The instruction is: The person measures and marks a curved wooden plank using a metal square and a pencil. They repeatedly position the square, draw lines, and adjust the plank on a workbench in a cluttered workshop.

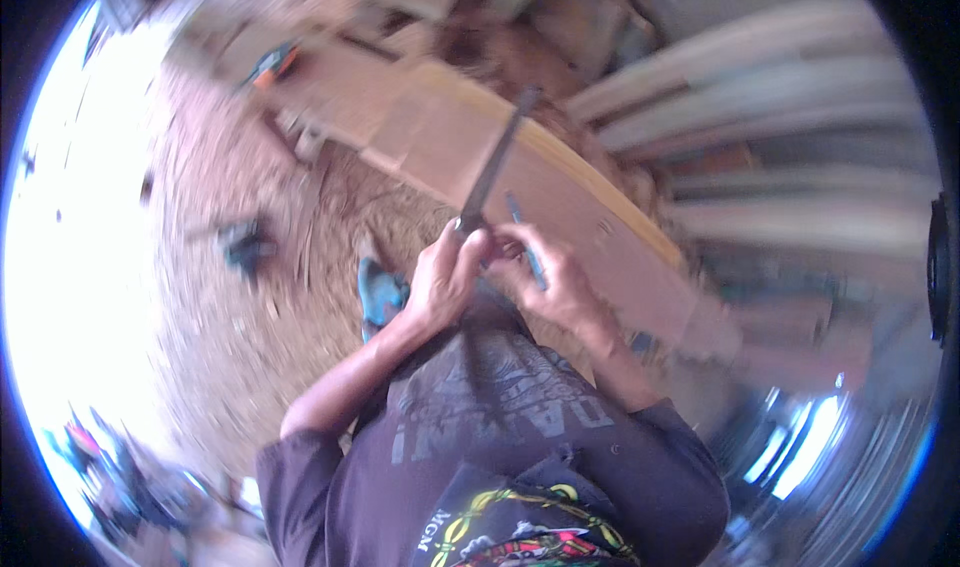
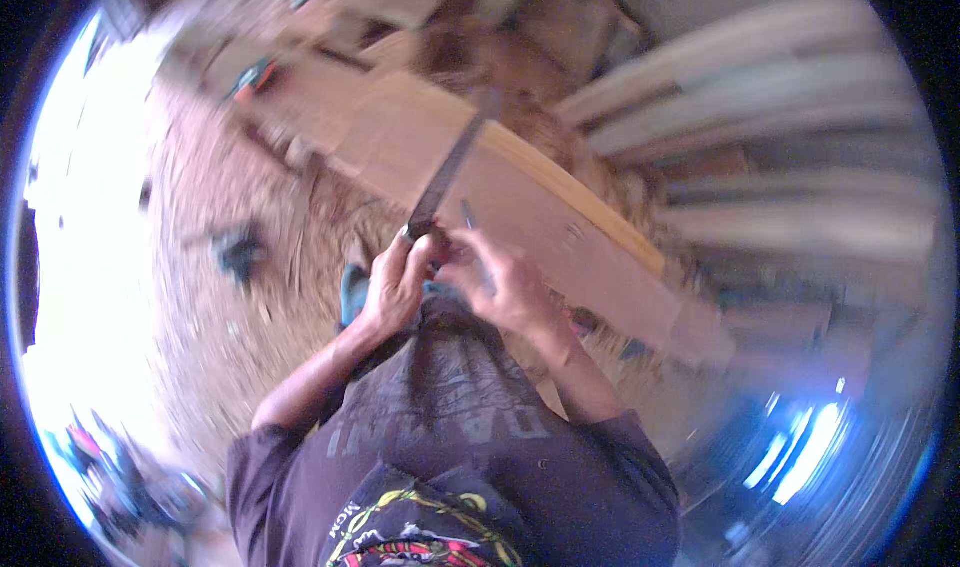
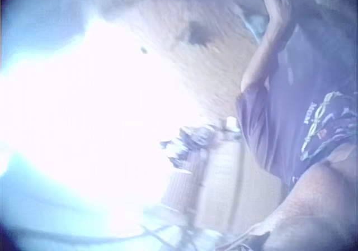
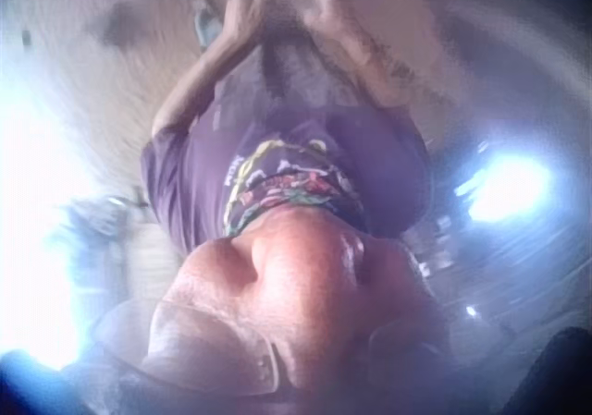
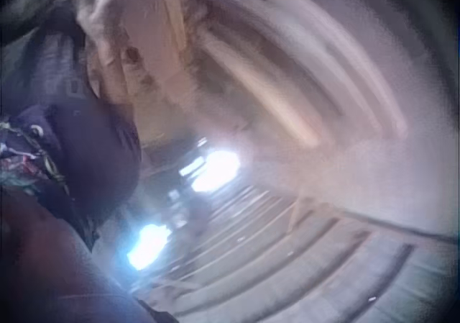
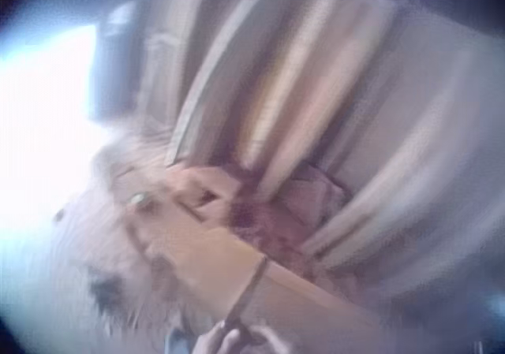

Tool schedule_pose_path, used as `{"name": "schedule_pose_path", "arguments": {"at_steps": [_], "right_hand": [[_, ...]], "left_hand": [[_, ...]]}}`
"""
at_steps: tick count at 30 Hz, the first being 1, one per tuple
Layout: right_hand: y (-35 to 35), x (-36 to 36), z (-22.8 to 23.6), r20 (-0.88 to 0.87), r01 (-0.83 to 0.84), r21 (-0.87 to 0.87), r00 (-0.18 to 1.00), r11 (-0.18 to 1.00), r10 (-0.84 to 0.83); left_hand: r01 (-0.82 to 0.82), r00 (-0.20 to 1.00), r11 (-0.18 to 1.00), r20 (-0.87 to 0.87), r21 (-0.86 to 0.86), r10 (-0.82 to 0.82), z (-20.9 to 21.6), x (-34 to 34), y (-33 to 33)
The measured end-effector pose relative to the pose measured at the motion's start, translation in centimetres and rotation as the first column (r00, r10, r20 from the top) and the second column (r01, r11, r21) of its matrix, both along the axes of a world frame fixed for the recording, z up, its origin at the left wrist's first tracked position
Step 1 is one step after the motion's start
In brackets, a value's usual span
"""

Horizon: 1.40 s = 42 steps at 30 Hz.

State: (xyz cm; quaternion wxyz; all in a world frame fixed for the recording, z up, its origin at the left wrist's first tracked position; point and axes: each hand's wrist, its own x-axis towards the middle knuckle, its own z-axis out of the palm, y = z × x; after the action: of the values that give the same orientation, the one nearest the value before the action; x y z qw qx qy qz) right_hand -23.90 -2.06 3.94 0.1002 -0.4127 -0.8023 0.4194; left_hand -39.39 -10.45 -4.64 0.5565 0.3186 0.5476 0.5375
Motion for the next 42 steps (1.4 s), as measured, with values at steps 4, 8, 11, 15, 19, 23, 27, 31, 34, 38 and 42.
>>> {"name": "schedule_pose_path", "arguments": {"at_steps": [4,8,11,15,19,23,27,31,34,38,42], "right_hand": [[-5.7,2.9,-2.1,-0.030,0.350,0.264,0.935,0.899,-0.355],[-9.4,6.3,-4.6,-0.233,0.741,0.177,0.670,0.647,-0.704],[-12.6,8.9,-6.3,-0.389,0.909,-0.129,0.321,0.397,-0.863],[-15.8,14.0,-8.6,-0.461,0.841,-0.529,-0.171,0.115,-0.871],[-16.7,19.1,-10.9,-0.453,0.691,-0.723,-0.505,-0.029,-0.735],[-15.9,23.7,-12.5,-0.461,0.621,-0.784,-0.586,-0.003,-0.667],[-13.7,26.8,-13.4,-0.456,0.571,-0.818,-0.577,0.064,-0.677],[-12.6,28.5,-13.9,-0.550,0.629,-0.765,-0.523,0.140,-0.651],[-12.4,29.5,-14.4,-0.557,0.637,-0.764,-0.571,0.102,-0.604],[-11.2,31.0,-15.1,-0.557,0.653,-0.757,-0.631,0.018,-0.541],[-10.0,32.0,-15.1,-0.614,0.743,-0.668,-0.579,-0.038,-0.537]], "left_hand": [[0.438,0.877,0.886,-0.288,0.152,-0.384,2.4,-0.2,2.0],[0.754,0.609,0.652,-0.464,0.084,-0.644,3.7,3.6,3.8],[0.870,0.457,0.488,-0.487,0.069,-0.745,4.2,7.1,4.4],[0.913,0.379,0.363,-0.723,0.189,-0.577,3.9,14.1,6.6],[0.939,0.316,0.294,-0.779,0.177,-0.542,3.5,20.3,9.3],[0.977,0.153,0.204,-0.867,0.061,-0.474,3.1,26.4,10.5],[0.989,-0.053,0.115,-0.949,-0.093,-0.311,2.3,31.7,10.9],[0.968,-0.221,0.074,-0.951,-0.241,-0.218,1.9,35.3,10.6],[0.967,-0.235,0.056,-0.958,-0.247,-0.163,2.0,37.5,10.6],[0.955,-0.287,0.034,-0.947,-0.295,-0.143,2.4,39.7,10.6],[0.948,-0.316,0.018,-0.944,-0.319,-0.089,2.4,41.4,10.6]]}}
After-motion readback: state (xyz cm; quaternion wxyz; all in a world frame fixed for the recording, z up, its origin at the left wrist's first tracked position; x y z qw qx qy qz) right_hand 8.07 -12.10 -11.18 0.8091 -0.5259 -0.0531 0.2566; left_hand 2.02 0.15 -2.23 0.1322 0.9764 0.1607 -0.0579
